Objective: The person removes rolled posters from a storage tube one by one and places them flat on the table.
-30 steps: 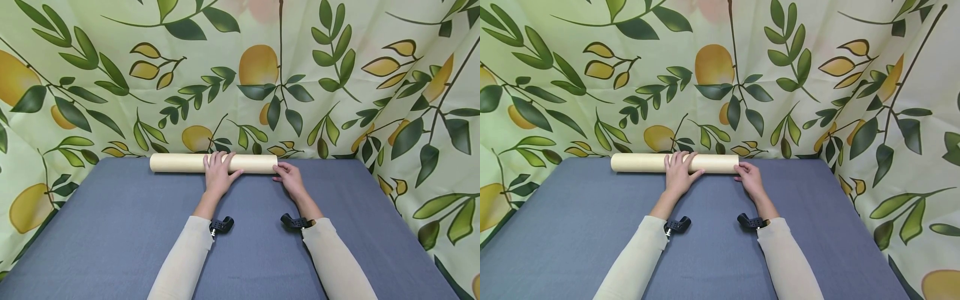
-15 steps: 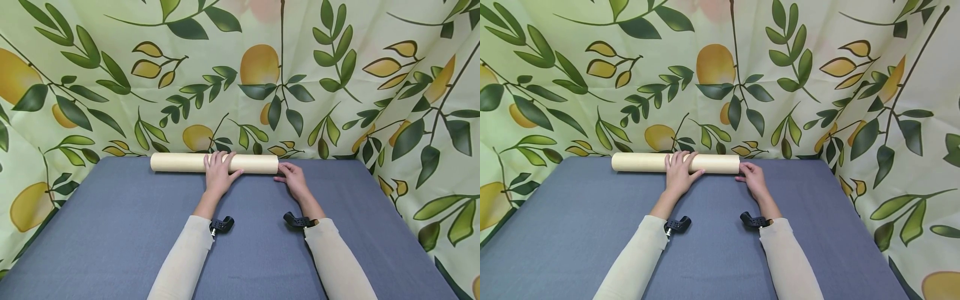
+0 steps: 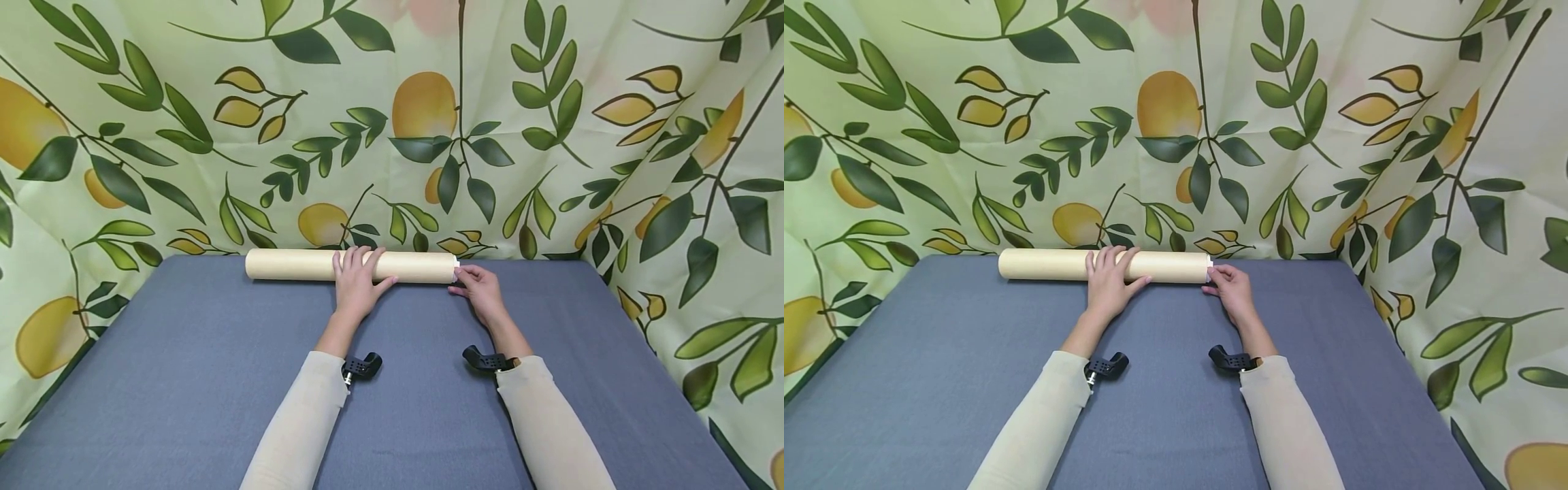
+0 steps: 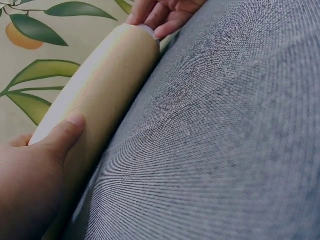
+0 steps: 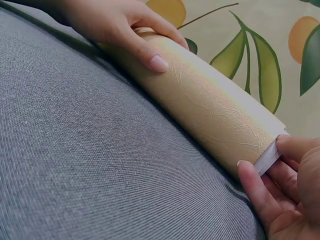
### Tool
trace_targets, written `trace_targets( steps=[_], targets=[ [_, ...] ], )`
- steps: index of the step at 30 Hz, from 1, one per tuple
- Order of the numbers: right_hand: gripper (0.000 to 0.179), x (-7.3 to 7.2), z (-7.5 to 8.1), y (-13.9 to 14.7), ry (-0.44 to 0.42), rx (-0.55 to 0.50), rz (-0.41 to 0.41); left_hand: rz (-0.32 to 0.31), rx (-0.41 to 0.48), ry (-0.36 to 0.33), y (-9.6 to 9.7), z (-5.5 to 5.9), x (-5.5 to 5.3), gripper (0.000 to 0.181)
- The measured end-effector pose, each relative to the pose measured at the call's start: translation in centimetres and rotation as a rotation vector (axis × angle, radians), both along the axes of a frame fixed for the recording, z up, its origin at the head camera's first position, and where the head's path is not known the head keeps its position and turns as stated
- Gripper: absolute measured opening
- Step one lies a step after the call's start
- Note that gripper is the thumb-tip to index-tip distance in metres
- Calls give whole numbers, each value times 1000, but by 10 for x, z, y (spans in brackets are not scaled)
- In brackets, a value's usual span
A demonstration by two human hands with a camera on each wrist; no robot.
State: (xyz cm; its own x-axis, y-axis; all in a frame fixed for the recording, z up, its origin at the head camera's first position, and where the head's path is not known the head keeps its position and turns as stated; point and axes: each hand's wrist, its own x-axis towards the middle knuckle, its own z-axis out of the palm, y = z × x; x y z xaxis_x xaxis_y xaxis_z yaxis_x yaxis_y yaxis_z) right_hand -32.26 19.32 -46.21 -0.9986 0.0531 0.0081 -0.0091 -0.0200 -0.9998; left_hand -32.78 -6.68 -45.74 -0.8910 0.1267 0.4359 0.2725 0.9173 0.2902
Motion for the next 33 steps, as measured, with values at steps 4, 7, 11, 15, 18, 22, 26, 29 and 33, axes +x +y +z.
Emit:
trace_targets(
  steps=[4,7,11,15,18,22,26,29,33],
  targets=[
    [31,-1,0,0,1,-25,-29,0,0,-1,0,1,1,70],
    [26,-1,0,0,5,-35,-66,-5,4,8,0,1,0,70],
    [20,-2,0,0,8,-31,-127,-10,8,13,0,2,0,70],
    [20,-2,0,3,-2,-4,-163,-9,1,-16,-1,3,0,70],
    [20,-3,1,6,-6,11,-175,-6,-3,-23,-2,4,0,70],
    [22,-3,1,9,13,35,-179,-3,-10,-15,-3,4,0,70],
    [24,-3,1,13,39,70,-172,-5,-8,-16,-4,4,-1,70],
    [26,-3,0,15,42,75,-184,1,-4,-24,-4,4,-1,70],
    [30,-4,0,18,38,74,-225,9,-3,-28,-6,5,-2,70]
  ],
)
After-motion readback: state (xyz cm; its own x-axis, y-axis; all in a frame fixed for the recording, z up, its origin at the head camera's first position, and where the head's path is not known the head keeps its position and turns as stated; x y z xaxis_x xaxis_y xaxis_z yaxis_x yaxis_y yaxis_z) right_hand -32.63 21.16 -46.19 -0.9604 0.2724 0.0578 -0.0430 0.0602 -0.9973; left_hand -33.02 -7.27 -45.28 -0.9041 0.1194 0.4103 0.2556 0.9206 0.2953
